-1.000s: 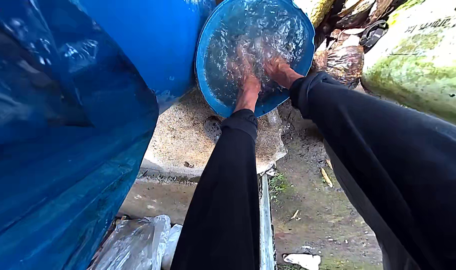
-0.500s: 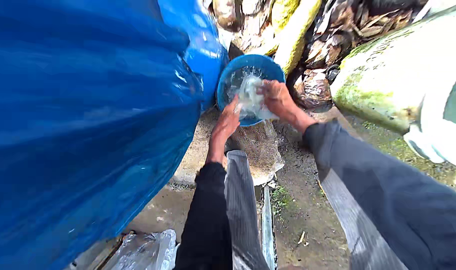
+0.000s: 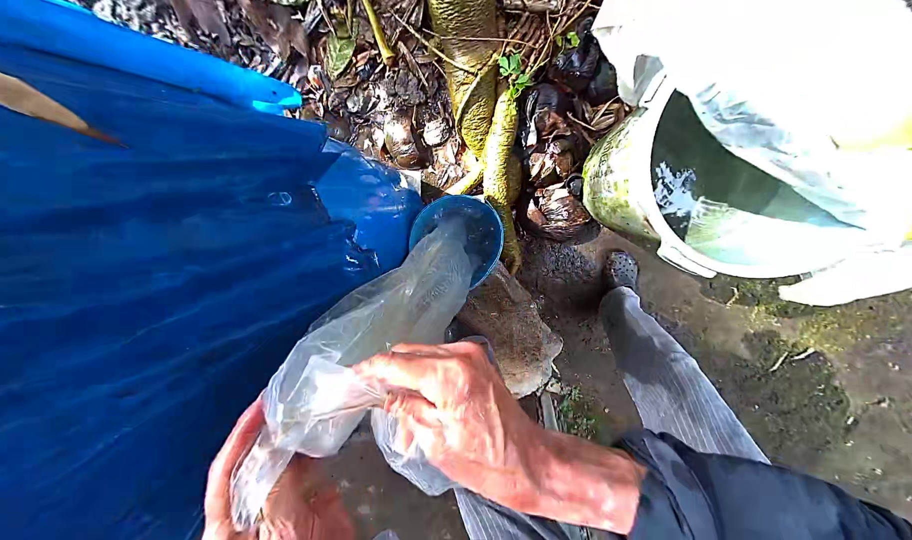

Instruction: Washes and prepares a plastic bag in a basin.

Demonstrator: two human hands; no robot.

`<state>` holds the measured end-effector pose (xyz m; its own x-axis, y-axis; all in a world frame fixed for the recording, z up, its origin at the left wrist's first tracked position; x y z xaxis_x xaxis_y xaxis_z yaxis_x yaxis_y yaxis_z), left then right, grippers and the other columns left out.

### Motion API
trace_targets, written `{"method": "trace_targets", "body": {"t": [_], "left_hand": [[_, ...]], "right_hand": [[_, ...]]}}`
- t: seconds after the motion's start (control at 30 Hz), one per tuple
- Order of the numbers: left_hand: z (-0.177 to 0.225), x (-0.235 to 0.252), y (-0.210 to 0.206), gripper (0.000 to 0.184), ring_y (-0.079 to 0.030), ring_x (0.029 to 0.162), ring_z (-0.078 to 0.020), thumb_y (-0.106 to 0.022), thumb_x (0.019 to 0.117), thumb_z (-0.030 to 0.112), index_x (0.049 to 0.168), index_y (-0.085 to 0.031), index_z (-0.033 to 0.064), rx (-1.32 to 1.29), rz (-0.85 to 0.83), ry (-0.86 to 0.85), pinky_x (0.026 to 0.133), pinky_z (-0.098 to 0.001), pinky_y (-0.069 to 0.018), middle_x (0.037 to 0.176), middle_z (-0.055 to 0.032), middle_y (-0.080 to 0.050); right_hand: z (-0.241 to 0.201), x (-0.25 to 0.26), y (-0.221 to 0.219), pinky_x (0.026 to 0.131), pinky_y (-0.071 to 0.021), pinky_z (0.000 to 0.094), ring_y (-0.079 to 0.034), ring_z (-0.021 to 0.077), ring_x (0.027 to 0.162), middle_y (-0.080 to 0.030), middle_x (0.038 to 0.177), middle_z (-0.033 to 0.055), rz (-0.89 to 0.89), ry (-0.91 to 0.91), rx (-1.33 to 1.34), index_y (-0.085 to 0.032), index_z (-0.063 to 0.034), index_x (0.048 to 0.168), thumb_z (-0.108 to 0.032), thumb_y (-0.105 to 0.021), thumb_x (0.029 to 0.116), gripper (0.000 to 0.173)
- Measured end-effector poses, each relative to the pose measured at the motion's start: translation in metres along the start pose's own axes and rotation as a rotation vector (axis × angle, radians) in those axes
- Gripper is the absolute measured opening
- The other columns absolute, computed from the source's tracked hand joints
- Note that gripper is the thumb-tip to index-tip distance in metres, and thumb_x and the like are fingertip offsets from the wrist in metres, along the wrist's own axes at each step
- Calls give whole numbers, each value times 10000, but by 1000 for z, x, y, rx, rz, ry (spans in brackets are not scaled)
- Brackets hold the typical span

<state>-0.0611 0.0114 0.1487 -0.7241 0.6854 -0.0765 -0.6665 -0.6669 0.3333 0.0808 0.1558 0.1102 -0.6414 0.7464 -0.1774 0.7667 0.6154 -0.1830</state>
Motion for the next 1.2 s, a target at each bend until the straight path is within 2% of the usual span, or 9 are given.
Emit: {"method": "trace_targets", "body": {"t": [0.2,0.33,0.4,0.47,0.6,0.9,1.03,1.1,1.2], "left_hand": [[-70,16,-25,277,-668,1078,-104,-617,987,140,1219,-643,-10,365,13,36,923,-303,-579,1176,-36,-696],[-161,36,-67,288,-701,866,-149,-541,1054,154,1184,-655,-76,421,29,185,794,-351,-619,1026,-148,-691],[-209,42,-87,334,-727,925,-205,-491,1078,178,1334,-603,-4,337,-18,277,794,-422,-647,1166,-157,-687],[-246,43,-103,440,-638,1209,-218,-483,1071,163,1510,-487,128,327,-103,335,978,-459,-579,1432,-116,-575],[-288,32,-137,862,-479,1413,-190,-584,972,44,1655,-143,333,224,-284,373,1088,-475,-506,1662,-6,-320],[-377,33,-153,491,-674,1062,-328,-769,922,297,1314,-590,63,435,-177,541,906,-558,-560,1173,-185,-684],[-402,33,-155,420,-686,914,-371,-664,993,403,1249,-612,74,480,-177,567,770,-584,-580,1075,-209,-680],[-412,40,-157,407,-684,1007,-423,-548,1061,333,1379,-540,78,460,-236,672,796,-619,-582,1231,-245,-642],[-437,46,-166,687,-599,1249,-428,-505,1068,245,1653,-144,255,303,-392,817,846,-648,-571,1615,-162,-379]], "right_hand": [[104,23,25,592,-519,326,-607,101,621,-651,700,4,185,-181,-234,-744,-110,970,-303,-604,1030,246],[189,43,41,726,-588,446,-687,203,820,-714,991,96,145,-392,-169,-612,-144,1342,-458,-659,985,477],[209,42,40,881,-607,450,-694,194,1050,-676,1261,90,29,-445,-91,-439,-209,1519,-438,-786,890,754],[225,35,37,937,-602,432,-677,180,1111,-619,1379,70,-74,-443,-93,-354,-210,1582,-230,-781,903,803],[274,33,50,623,-613,418,-693,218,689,-728,1004,124,3,-453,-289,-537,-91,1427,-106,-610,1016,417],[415,81,76,965,-530,576,-673,402,1108,-671,1183,263,55,-538,-661,-494,43,1381,-108,-482,1041,372],[456,94,74,853,-568,556,-701,379,963,-669,1099,265,-27,-686,-571,-483,43,1359,-156,-451,1064,357],[472,105,64,788,-608,474,-706,303,894,-640,1127,245,-48,-715,-303,-443,53,1382,-183,-417,1086,379],[493,126,50,801,-618,443,-704,277,965,-580,1327,218,-11,-890,-100,-336,-34,1518,-342,-565,1046,609]]}}
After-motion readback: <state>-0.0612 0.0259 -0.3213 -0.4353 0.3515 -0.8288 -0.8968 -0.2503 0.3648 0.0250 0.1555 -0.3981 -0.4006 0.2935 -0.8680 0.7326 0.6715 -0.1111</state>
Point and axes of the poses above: each hand's wrist, its own x-axis towards the middle knuckle, its own y-axis out of the back of the hand, z = x × y, the point moved 8 cm from there along x, towards the middle knuckle
